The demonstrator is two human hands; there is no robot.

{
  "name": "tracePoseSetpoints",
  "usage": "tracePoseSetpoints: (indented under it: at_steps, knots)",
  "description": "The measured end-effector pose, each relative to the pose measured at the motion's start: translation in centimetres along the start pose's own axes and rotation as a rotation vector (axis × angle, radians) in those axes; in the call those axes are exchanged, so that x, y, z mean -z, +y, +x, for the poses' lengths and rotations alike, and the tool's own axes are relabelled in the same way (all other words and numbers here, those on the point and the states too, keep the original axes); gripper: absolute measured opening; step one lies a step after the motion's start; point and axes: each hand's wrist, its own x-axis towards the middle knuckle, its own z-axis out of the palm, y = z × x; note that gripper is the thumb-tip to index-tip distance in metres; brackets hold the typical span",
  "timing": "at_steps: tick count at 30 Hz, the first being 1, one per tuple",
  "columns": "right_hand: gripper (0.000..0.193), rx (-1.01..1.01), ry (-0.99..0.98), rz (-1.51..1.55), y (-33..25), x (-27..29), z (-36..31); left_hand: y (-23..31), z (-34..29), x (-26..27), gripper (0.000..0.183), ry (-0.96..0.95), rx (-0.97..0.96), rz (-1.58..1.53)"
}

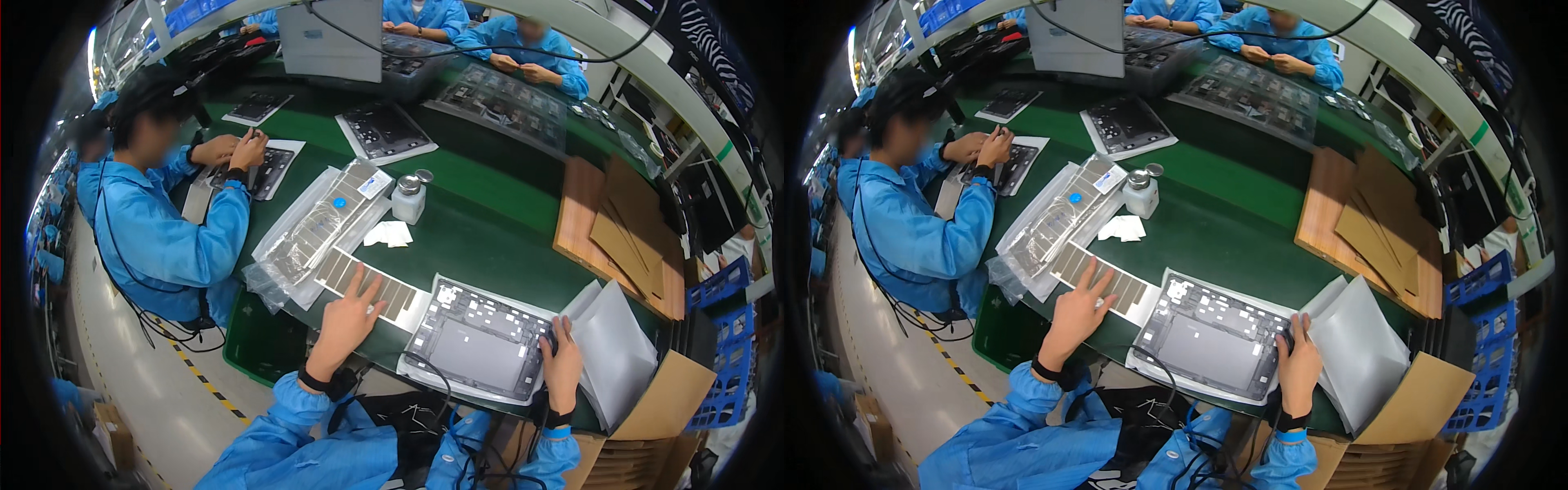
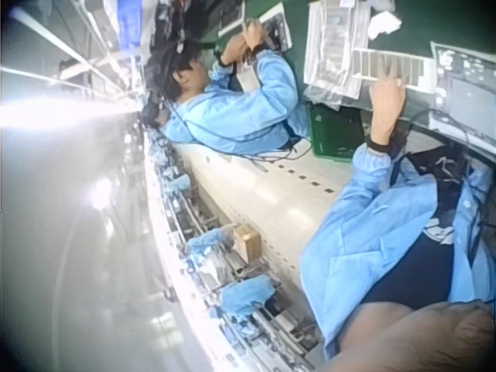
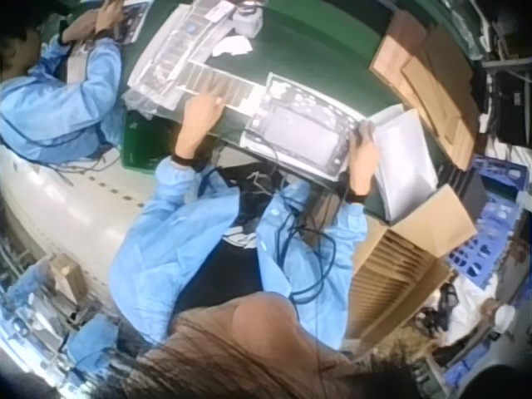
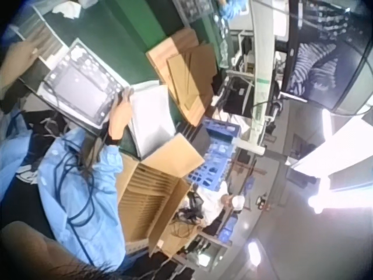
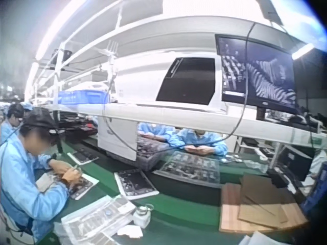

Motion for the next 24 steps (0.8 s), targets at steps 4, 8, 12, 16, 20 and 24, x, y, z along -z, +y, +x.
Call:
tracePoseSetpoints:
  at_steps: [4, 8, 12, 16, 20, 24]
  knots:
    - [0.038, 0.04, 0.22, -0.007, -2.9, 1.7, -1.5, 0.5, 0.2, -0.2, 0.047, 0.251, -0.06, -0.448]
    - [0.019, 0.227, -0.053, 0.717, -12.4, 6.0, -3.1, 6.2, -1.7, 4.2, 0.087, -0.33, 0.074, -1.892]
    - [0.028, 0.208, -0.046, 0.966, -19.6, 4.9, -3.4, 9.8, -1.8, 5.0, 0.116, -0.45, 0.0, -1.718]
    - [0.031, 0.239, 0.037, 0.883, -19.0, 0.8, -4.4, 11.1, -2.2, 4.2, 0.117, -0.449, 0.049, -1.651]
    - [0.03, 0.131, 0.071, 0.893, -19.1, -0.5, -5.2, 11.1, -2.4, 1.4, 0.095, -0.322, 0.184, -1.681]
    - [0.028, 0.166, 0.137, 0.827, -18.4, -1.4, -5.4, 11.1, -2.3, 1.4, 0.084, -0.406, 0.173, -1.697]
